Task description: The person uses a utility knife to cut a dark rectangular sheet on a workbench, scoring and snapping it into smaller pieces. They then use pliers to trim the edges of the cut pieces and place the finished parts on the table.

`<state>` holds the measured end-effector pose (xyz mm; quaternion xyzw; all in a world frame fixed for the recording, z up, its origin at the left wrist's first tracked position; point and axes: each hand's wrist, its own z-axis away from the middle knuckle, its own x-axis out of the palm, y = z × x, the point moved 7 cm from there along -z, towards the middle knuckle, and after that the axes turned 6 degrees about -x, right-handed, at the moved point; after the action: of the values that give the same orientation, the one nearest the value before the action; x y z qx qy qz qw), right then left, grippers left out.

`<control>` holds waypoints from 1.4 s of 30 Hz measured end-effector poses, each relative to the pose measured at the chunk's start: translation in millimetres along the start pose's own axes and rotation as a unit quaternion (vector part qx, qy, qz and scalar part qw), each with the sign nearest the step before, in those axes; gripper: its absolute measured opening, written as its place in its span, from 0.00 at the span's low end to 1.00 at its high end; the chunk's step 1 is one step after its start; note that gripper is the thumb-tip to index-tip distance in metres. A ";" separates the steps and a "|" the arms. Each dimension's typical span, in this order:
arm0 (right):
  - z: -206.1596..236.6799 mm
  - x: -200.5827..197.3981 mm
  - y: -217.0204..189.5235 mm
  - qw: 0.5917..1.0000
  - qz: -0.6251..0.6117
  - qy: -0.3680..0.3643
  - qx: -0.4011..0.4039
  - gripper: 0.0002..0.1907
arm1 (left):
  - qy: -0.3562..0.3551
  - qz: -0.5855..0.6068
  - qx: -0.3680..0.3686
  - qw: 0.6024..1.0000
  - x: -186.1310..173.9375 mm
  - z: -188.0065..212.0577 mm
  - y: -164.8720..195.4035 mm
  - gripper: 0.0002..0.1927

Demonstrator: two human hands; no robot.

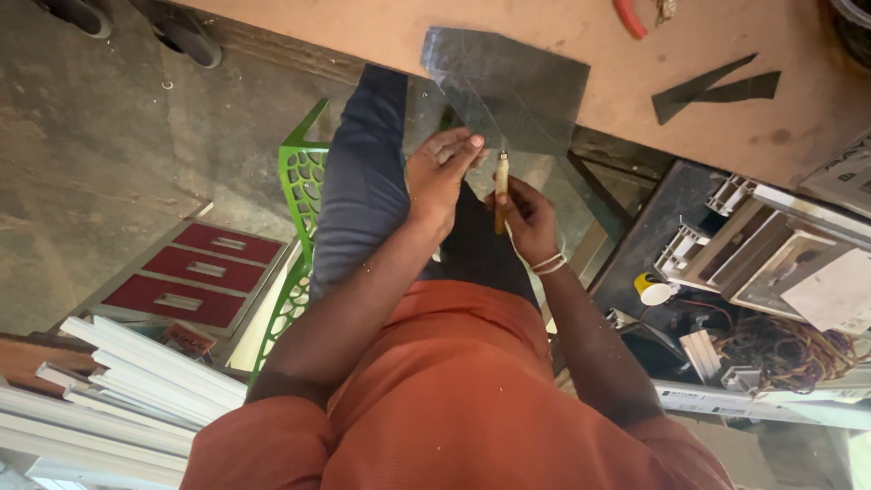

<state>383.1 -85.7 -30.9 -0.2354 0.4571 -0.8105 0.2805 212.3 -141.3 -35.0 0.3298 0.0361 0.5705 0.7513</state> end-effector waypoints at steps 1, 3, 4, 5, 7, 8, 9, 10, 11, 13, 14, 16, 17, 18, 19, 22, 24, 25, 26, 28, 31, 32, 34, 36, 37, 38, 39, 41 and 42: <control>-0.9 0.0 -1.7 1.000 0.010 0.005 0.013 0.20 | -0.002 0.014 -0.003 1.000 -0.3 -0.4 -0.8 0.19; -1.4 1.4 -7.6 1.000 0.017 0.006 0.014 0.20 | -0.004 0.013 -0.002 1.000 -0.8 -1.4 -2.2 0.19; -0.6 2.5 -11.8 1.000 0.014 0.001 0.002 0.20 | -0.006 0.013 -0.002 1.000 -1.1 -1.7 -3.1 0.18; -0.1 3.8 -15.5 1.000 0.011 -0.005 -0.011 0.20 | -0.008 0.013 -0.002 1.000 -1.0 -2.0 -4.0 0.18; 2.5 3.1 -17.3 1.000 0.023 0.000 -0.005 0.20 | -0.010 0.014 -0.001 1.000 -1.3 -2.0 -4.9 0.19; 3.7 2.6 -17.2 1.000 0.029 0.002 0.000 0.20 | -0.009 0.017 -0.001 1.000 -1.5 -2.0 -4.8 0.19; 4.5 2.4 -17.0 1.000 0.020 0.006 0.000 0.21 | -0.009 0.019 -0.002 1.000 -1.4 -1.9 -4.6 0.19; 4.8 1.9 -16.6 1.000 0.010 0.010 0.000 0.21 | -0.010 0.021 -0.003 1.000 -0.5 -1.9 -4.0 0.19; 4.3 1.7 -16.1 1.000 0.001 0.014 -0.002 0.21 | -0.009 0.015 -0.012 1.000 -0.3 -1.7 -4.2 0.19; 2.2 3.7 -16.0 1.000 0.007 0.000 -0.015 0.21 | -0.005 0.004 -0.032 0.999 -0.3 -0.2 -4.2 0.19; 1.2 4.5 -15.8 1.000 0.011 -0.006 -0.020 0.21 | -0.007 0.005 -0.026 1.000 0.6 0.7 -2.1 0.19; -1.4 4.1 -14.5 1.000 0.008 0.002 -0.021 0.21 | -0.012 0.007 -0.016 1.000 2.9 2.7 0.9 0.20; -2.4 4.1 -14.8 1.000 0.005 0.004 -0.024 0.21 | -0.013 0.007 -0.020 1.000 3.6 3.2 1.3 0.20; -2.6 4.7 -15.0 1.000 0.005 0.000 -0.022 0.20 | -0.013 0.007 -0.023 1.000 3.9 3.8 1.5 0.20; -2.9 5.5 -15.2 1.000 0.005 -0.006 -0.019 0.20 | -0.012 0.008 -0.026 1.000 3.7 4.2 1.6 0.21; -0.6 6.3 -19.7 0.999 0.036 -0.008 -0.020 0.20 | -0.021 0.017 -0.020 0.999 4.6 4.5 3.2 0.22; -1.7 8.3 -23.0 0.999 0.041 -0.010 -0.024 0.21 | -0.024 0.021 -0.026 0.999 4.5 3.2 2.8 0.21; -2.7 10.0 -23.2 0.999 0.030 -0.013 -0.017 0.20 | -0.022 0.024 -0.032 0.999 3.7 3.4 2.0 0.21; -3.7 11.5 -22.9 1.000 0.020 -0.014 -0.008 0.20 | -0.021 0.018 -0.025 0.999 3.2 3.7 2.9 0.21; -7.6 12.7 -26.5 0.999 0.031 -0.004 -0.024 0.21 | -0.024 0.006 -0.007 1.000 3.6 3.7 5.5 0.22; -14.8 15.5 -30.1 0.999 0.017 -0.003 -0.039 0.21 | -0.021 0.008 -0.032 0.999 3.1 4.0 3.0 0.22; -15.5 15.7 -30.5 0.999 0.009 -0.001 -0.036 0.21 | -0.018 0.005 -0.028 0.999 2.5 4.8 3.8 0.22; -16.6 15.9 -36.8 0.997 0.033 0.008 -0.072 0.21 | -0.019 -0.001 -0.019 1.000 4.1 4.7 5.3 0.23; -20.0 15.8 -38.5 0.996 0.034 0.009 -0.079 0.20 | -0.025 -0.001 -0.024 0.999 5.7 4.4 5.3 0.23; -21.0 16.0 -35.5 0.998 0.022 0.008 -0.057 0.20 | -0.023 -0.001 -0.030 0.999 5.2 5.3 4.8 0.23; -22.1 16.1 -31.5 0.999 0.010 0.007 -0.032 0.20 | -0.017 0.001 -0.028 0.999 4.0 6.3 5.3 0.23; -23.9 17.4 -36.2 0.997 0.029 0.000 -0.073 0.19 | -0.014 0.003 -0.027 1.000 3.7 6.7 5.7 0.23; -28.8 20.6 -45.8 0.983 0.065 -0.016 -0.168 0.17 | -0.024 0.004 -0.017 1.000 5.6 6.7 8.6 0.22; -34.1 19.7 -41.5 0.987 0.050 -0.012 -0.155 0.17 | -0.030 0.004 -0.012 0.999 6.9 6.2 10.1 0.22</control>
<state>337.0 -60.5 -8.3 -0.2623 0.5849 -0.7119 0.2867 208.9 -136.8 -22.5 0.3383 0.0052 0.5633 0.7538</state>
